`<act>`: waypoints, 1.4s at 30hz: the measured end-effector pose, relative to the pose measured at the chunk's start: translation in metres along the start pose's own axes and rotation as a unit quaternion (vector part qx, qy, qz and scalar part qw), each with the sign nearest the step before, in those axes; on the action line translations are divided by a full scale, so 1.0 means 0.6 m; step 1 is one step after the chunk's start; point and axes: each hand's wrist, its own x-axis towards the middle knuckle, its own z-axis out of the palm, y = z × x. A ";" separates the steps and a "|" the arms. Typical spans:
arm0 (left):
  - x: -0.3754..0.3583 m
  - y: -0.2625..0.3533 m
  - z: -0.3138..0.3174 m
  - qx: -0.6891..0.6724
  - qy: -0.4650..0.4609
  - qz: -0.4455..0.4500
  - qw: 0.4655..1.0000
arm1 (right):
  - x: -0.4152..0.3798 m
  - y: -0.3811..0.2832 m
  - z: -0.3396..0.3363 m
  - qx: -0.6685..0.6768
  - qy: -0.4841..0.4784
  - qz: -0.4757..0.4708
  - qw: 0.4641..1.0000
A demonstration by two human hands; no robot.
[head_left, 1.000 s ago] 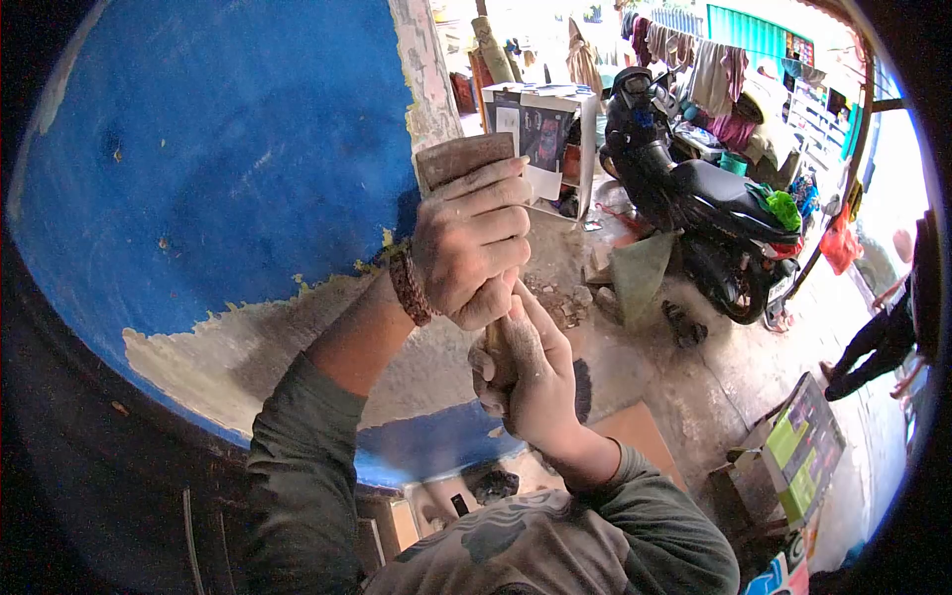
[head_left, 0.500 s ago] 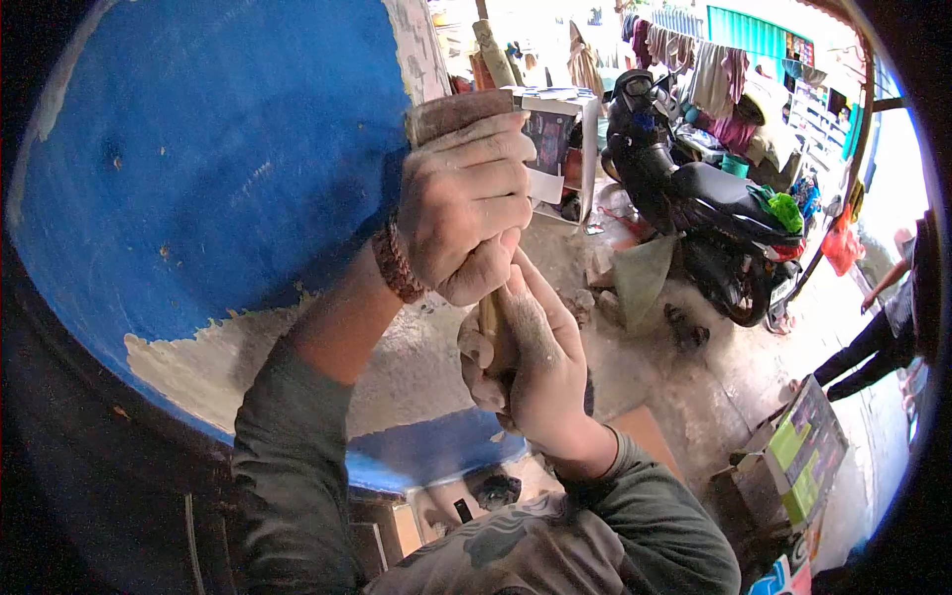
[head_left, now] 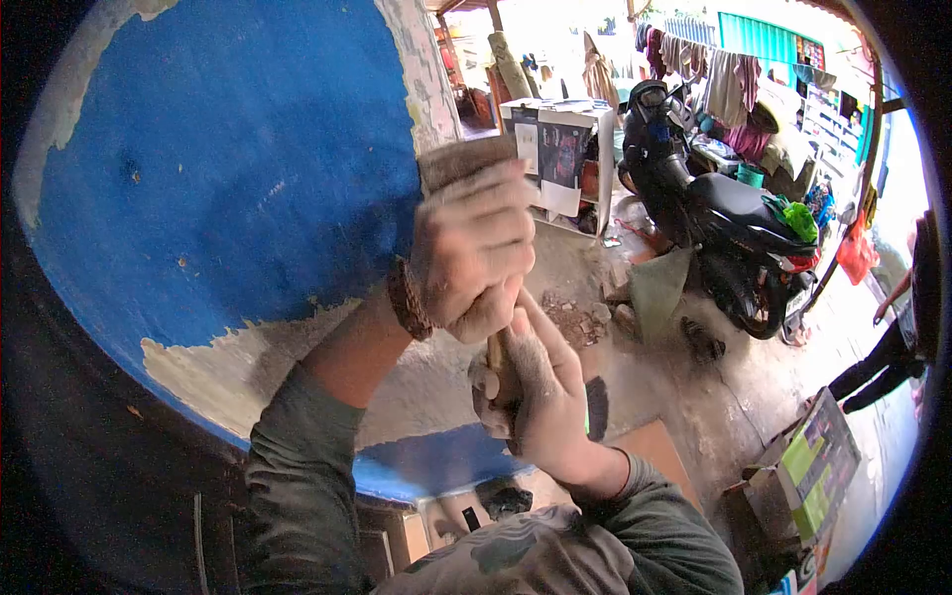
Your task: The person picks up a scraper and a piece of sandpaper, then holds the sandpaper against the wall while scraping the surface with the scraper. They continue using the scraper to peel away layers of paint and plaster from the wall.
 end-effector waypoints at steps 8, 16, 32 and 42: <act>0.020 0.001 -0.015 0.023 0.018 -0.001 1.000 | 0.004 -0.025 0.007 -0.031 -0.027 -0.017 0.999; 0.021 -0.012 -0.018 0.032 -0.019 -0.006 0.999 | 0.026 -0.017 0.004 -0.025 -0.037 -0.036 0.998; 0.044 -0.046 -0.025 0.062 0.029 0.050 0.996 | 0.045 -0.044 0.018 -0.026 -0.059 -0.063 0.996; 0.057 -0.062 -0.054 0.050 -0.020 0.024 0.998 | 0.058 -0.058 0.040 -0.025 -0.024 -0.087 0.996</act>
